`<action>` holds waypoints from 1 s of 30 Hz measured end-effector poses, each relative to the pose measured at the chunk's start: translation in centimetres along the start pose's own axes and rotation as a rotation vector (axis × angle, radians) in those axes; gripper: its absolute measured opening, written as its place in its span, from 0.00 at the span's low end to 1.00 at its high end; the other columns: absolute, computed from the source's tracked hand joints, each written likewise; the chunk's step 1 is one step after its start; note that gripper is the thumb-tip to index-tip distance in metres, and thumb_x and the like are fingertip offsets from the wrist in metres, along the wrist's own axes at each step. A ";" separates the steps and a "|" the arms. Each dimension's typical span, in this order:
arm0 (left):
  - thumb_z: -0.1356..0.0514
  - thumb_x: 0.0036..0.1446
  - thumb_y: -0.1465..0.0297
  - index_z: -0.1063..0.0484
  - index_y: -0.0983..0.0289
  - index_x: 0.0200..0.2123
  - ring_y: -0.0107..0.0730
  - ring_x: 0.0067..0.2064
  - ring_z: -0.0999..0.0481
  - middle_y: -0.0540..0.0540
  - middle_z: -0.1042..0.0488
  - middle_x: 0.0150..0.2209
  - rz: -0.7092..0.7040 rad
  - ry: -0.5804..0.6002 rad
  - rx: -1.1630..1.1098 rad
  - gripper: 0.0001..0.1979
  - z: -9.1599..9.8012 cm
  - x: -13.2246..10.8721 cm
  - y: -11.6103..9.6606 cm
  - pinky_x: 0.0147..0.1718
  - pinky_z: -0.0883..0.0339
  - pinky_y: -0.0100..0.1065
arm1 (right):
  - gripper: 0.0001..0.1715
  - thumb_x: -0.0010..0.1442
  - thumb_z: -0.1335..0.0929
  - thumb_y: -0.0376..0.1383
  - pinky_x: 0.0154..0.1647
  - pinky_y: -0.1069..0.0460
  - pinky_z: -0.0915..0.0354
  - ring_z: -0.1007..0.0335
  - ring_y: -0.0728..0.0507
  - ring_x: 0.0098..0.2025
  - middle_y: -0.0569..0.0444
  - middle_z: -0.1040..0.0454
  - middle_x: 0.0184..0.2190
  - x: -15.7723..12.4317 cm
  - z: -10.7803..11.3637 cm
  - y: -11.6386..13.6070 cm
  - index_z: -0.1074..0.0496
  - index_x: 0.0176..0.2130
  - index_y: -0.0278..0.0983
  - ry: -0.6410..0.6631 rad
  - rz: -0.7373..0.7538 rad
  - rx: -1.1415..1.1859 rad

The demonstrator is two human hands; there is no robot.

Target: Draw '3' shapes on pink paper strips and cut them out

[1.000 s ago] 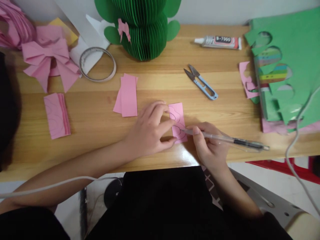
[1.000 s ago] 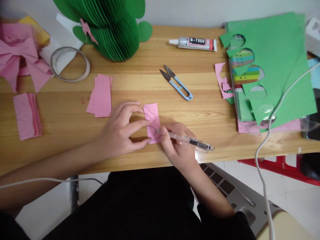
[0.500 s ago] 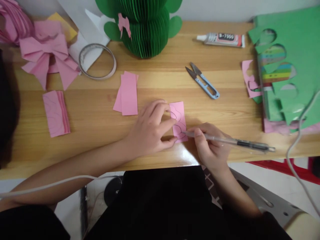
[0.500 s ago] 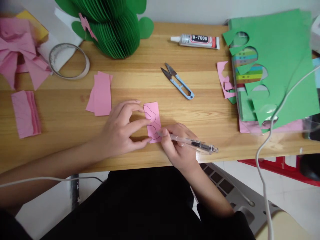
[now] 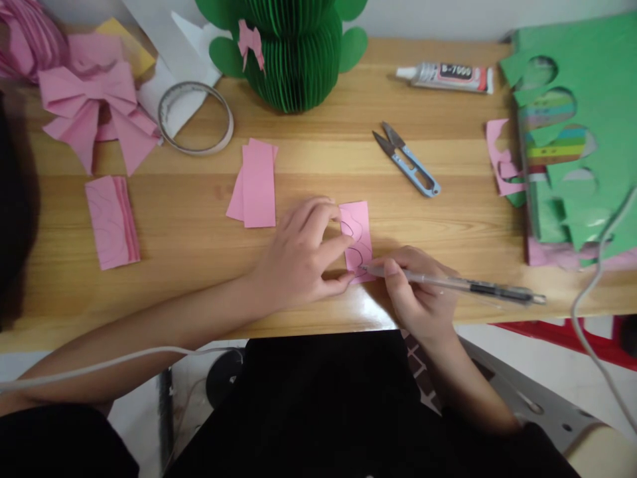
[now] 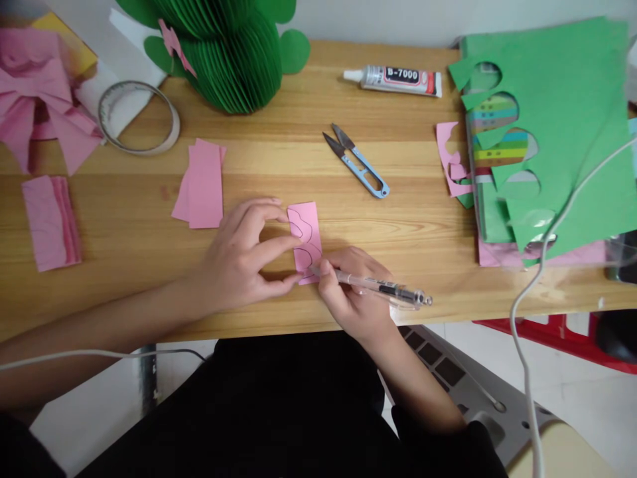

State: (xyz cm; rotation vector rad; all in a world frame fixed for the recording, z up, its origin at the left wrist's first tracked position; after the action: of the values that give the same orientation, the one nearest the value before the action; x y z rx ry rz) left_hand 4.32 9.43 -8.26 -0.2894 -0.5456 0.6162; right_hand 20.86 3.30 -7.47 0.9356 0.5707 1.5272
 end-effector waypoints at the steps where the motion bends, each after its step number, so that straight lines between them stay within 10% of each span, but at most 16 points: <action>1: 0.35 0.57 0.63 0.25 0.65 0.39 0.54 0.55 0.31 0.63 0.30 0.47 0.000 -0.003 0.003 0.12 0.0 0.0 0.0 0.54 0.31 0.54 | 0.12 0.65 0.34 0.33 0.30 0.54 0.35 0.28 0.52 0.27 0.60 0.23 0.25 0.0 0.0 0.0 0.26 0.30 0.40 0.008 -0.004 0.009; 22: 0.33 0.55 0.62 0.24 0.67 0.39 0.56 0.55 0.31 0.65 0.30 0.48 0.004 0.001 -0.046 0.14 -0.1 -0.1 0.1 0.54 0.33 0.56 | 0.09 0.63 0.31 0.33 0.34 0.52 0.31 0.24 0.49 0.31 0.58 0.19 0.27 0.3 -0.5 0.0 0.22 0.32 0.40 0.085 -0.050 0.164; 30: 0.34 0.55 0.66 0.24 0.68 0.39 0.56 0.54 0.30 0.65 0.30 0.47 -0.013 0.016 -0.018 0.11 0.1 0.0 0.0 0.52 0.32 0.56 | 0.09 0.66 0.32 0.38 0.31 0.52 0.29 0.23 0.48 0.29 0.57 0.20 0.29 -0.7 -0.1 -1.6 0.21 0.37 0.41 -0.251 -0.204 0.360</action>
State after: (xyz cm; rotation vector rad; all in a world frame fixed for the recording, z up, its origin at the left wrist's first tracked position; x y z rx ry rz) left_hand 4.29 9.45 -8.18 -0.3073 -0.5379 0.5958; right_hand 21.68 2.94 -8.95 1.2816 0.7477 1.1218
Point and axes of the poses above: each hand's wrist, its own x-axis towards the middle knuckle, its own z-axis out of the back of the hand, y = z × x, the point moved 4 cm from there along x, towards the middle knuckle
